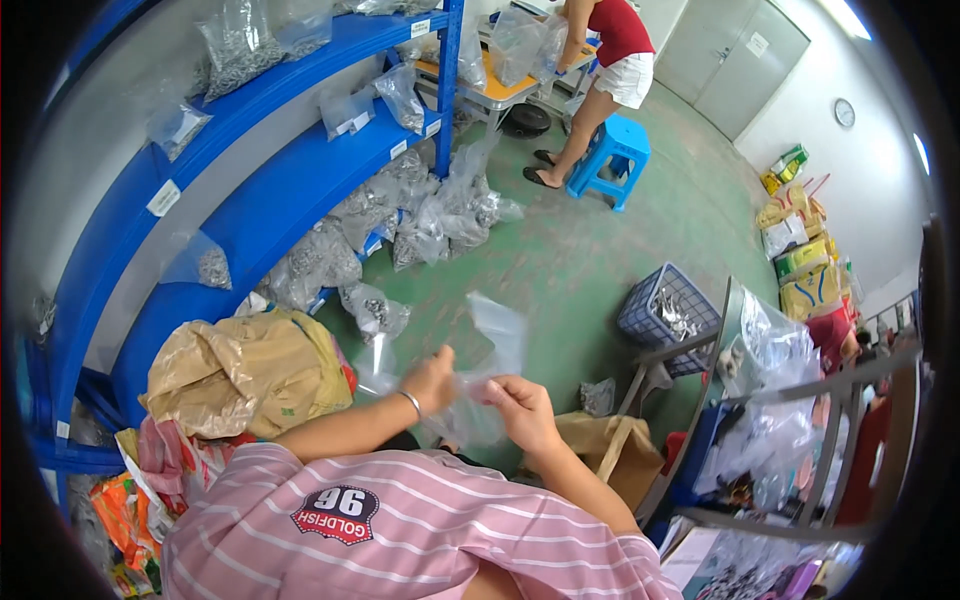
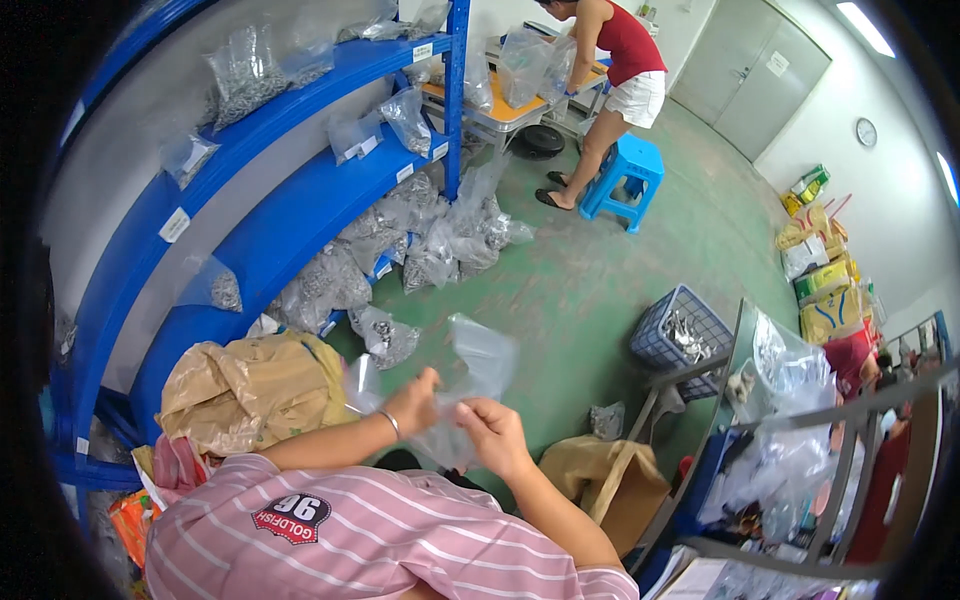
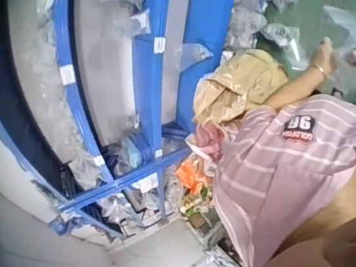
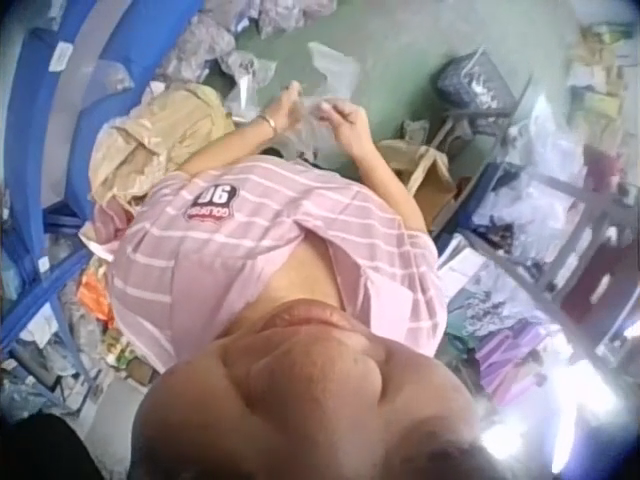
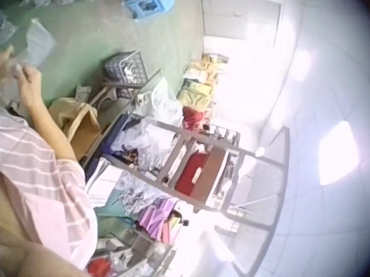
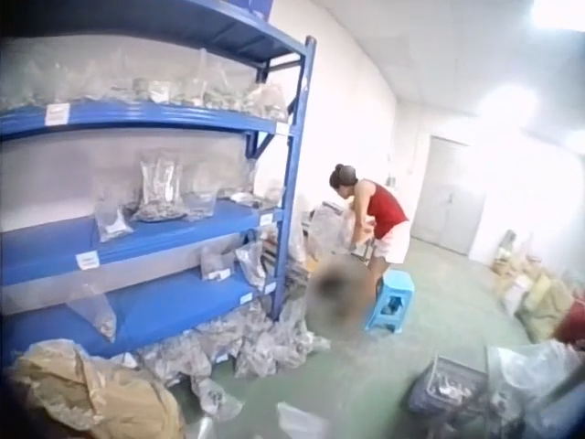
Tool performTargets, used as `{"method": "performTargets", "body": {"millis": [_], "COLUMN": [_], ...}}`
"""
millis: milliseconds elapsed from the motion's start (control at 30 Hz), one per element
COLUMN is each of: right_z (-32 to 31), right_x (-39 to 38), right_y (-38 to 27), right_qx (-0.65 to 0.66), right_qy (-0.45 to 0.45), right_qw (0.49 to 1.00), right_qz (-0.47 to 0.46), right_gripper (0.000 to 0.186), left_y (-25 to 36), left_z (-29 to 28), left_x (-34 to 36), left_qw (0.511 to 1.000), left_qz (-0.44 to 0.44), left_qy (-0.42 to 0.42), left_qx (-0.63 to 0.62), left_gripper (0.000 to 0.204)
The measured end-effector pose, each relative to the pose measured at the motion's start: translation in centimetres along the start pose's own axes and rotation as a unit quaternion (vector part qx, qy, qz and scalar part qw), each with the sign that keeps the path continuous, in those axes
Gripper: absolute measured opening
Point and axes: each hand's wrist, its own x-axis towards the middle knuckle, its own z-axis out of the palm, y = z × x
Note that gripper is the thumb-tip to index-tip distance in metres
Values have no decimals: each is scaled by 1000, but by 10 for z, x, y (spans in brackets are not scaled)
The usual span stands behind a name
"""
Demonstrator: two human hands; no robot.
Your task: The person sorts metal fasteners by hand at a workbench, uses a red tool to touch them, and then places the metal parts into plastic bags near a scale.
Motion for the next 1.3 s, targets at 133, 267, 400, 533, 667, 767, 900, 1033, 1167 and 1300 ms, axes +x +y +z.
{"method": "performTargets", "body": {"millis": [133, 267, 400, 533, 667, 767, 900, 1033, 1167, 1300], "right_z": [-29, -108, -151, -200, -245, -298, -346, -363, -388, -389], "right_x": [77, 176, 263, 326, 388, 448, 542, 633, 764, 911], "right_y": [-9, 33, 23, 0, -18, -33, -14, -41, -38, -29], "right_qx": [404, 507, 460, 469, 493, 540, 460, 318, -72, -281], "right_qy": [-22, -115, 177, 115, 174, 137, 230, -18, -14, 25], "right_qw": [909, 839, 849, 873, 853, 829, 833, 937, 996, 959], "right_qz": [106, 159, 189, 76, 10, 44, 203, 145, -44, 0], "right_gripper": [15, 21, 12, 14, 16, 17, 7, 21, 65, 105], "left_y": [-29, -11, 20, 54, 88, 70, 89, 54, 11, 14], "left_z": [-15, -49, -94, -123, -133, -119, -123, -131, -166, -175], "left_x": [104, 210, 303, 394, 460, 514, 590, 639, 650, 677], "left_qw": [980, 728, 722, 729, 639, 549, 923, 925, 855, 848], "left_qz": [-94, -227, -47, -92, -117, -84, 37, -211, -290, -279], "left_qy": [64, -71, -230, -230, -358, -524, -273, 50, 87, 84], "left_qx": [-161, -643, -651, -638, -671, -645, -267, -311, -420, -443], "left_gripper": [5, 12, 22, 22, 26, 19, 19, 36, 42, 49]}}
